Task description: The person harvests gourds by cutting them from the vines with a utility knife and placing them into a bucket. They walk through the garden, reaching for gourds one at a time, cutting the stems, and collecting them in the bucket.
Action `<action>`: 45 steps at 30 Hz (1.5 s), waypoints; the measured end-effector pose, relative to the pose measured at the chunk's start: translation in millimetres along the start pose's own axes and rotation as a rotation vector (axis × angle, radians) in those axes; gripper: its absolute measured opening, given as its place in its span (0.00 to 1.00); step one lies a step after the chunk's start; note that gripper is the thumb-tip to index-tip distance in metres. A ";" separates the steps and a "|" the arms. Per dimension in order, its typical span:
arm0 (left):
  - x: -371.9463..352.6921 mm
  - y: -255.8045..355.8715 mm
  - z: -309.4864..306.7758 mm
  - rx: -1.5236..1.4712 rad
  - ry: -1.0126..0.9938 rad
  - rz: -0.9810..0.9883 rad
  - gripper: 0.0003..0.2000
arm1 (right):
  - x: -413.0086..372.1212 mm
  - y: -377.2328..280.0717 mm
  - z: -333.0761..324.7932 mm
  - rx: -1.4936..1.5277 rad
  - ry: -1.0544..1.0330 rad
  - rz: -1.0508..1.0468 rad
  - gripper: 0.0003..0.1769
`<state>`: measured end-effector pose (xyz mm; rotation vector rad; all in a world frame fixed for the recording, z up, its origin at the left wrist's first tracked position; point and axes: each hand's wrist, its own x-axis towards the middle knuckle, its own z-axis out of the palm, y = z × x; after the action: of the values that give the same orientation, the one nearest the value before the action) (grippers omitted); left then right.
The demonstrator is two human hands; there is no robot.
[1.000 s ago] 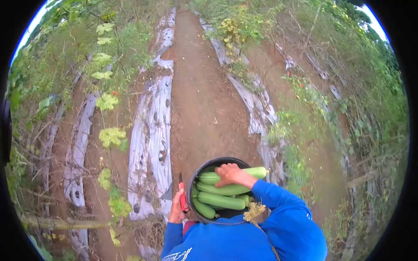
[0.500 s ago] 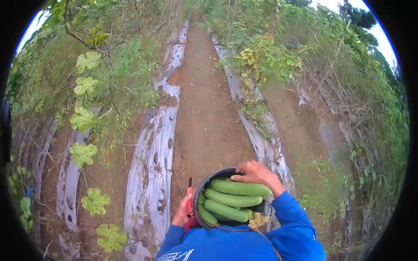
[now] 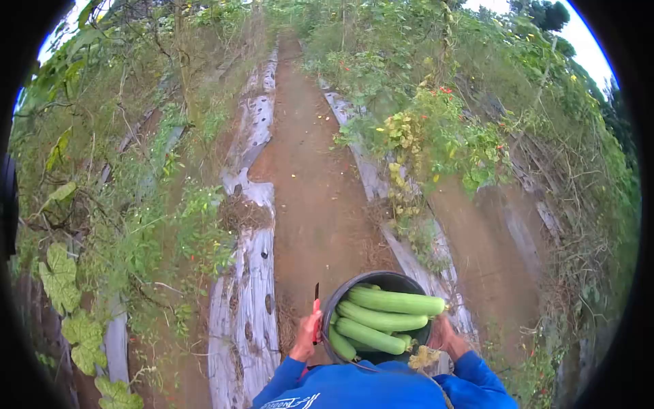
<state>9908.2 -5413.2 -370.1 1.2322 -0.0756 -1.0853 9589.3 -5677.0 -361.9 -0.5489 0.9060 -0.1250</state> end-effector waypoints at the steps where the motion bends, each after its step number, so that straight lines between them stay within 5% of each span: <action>1: 25.6 13.9 2.8 0.004 0.000 0.004 0.16 | 43.6 3.5 -7.3 0.098 0.007 -0.052 0.45; 4: 111.7 48.4 17.3 0.006 0.079 0.030 0.17 | 132.7 -57.1 27.7 0.099 0.082 -0.080 0.42; 6: 169.9 72.3 15.7 0.137 0.153 0.161 0.16 | 188.4 -94.2 52.5 0.234 -0.091 -0.071 0.38; 9: 251.0 115.0 6.5 0.239 0.201 0.266 0.16 | 236.9 -185.3 144.6 0.243 -0.024 -0.047 0.37; 10: 261.3 146.9 12.5 0.147 0.191 0.143 0.16 | 267.8 -208.0 155.7 0.234 -0.043 -0.031 0.37; 17: 432.8 261.2 2.2 -0.116 0.282 0.191 0.17 | 429.5 -398.8 281.6 -0.111 -0.219 -0.271 0.32; 19: 498.4 267.8 -20.4 -0.120 0.275 0.293 0.18 | 503.1 -437.3 287.5 -0.110 -0.235 -0.150 0.33; 21: 544.7 295.4 -40.1 -0.069 0.246 0.348 0.18 | 510.3 -457.6 346.5 -0.180 -0.246 -0.273 0.34; 23: 598.1 326.0 -55.8 -0.350 0.098 0.090 0.17 | 560.4 -480.3 340.6 -0.158 -0.223 -0.205 0.35; 25: 627.5 397.3 -48.2 -0.364 0.111 0.101 0.18 | 597.0 -520.4 366.6 -0.137 -0.221 -0.233 0.35; 31: 742.9 524.5 -70.8 0.096 0.023 0.140 0.22 | 600.5 -615.2 553.3 -0.155 -0.192 -0.479 0.36; 33: 796.9 545.5 -85.6 0.130 0.041 0.165 0.22 | 684.6 -658.1 532.6 -0.176 -0.322 -0.389 0.32; 38: 933.7 588.5 -106.6 0.073 0.219 0.188 0.21 | 842.1 -739.4 544.9 -0.337 -0.198 -0.465 0.30; 39: 953.7 598.0 -106.6 0.041 0.294 0.197 0.21 | 952.5 -756.4 481.1 -0.209 -0.241 -0.367 0.26; 45: 1040.6 642.6 -109.5 -0.098 0.569 0.128 0.20 | 1115.5 -898.6 435.7 -0.395 -0.432 -0.571 0.36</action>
<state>10922.3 -6104.1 -416.9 1.3840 0.3261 -0.5921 10729.3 -6638.9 -492.1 -1.1479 0.3296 -0.3322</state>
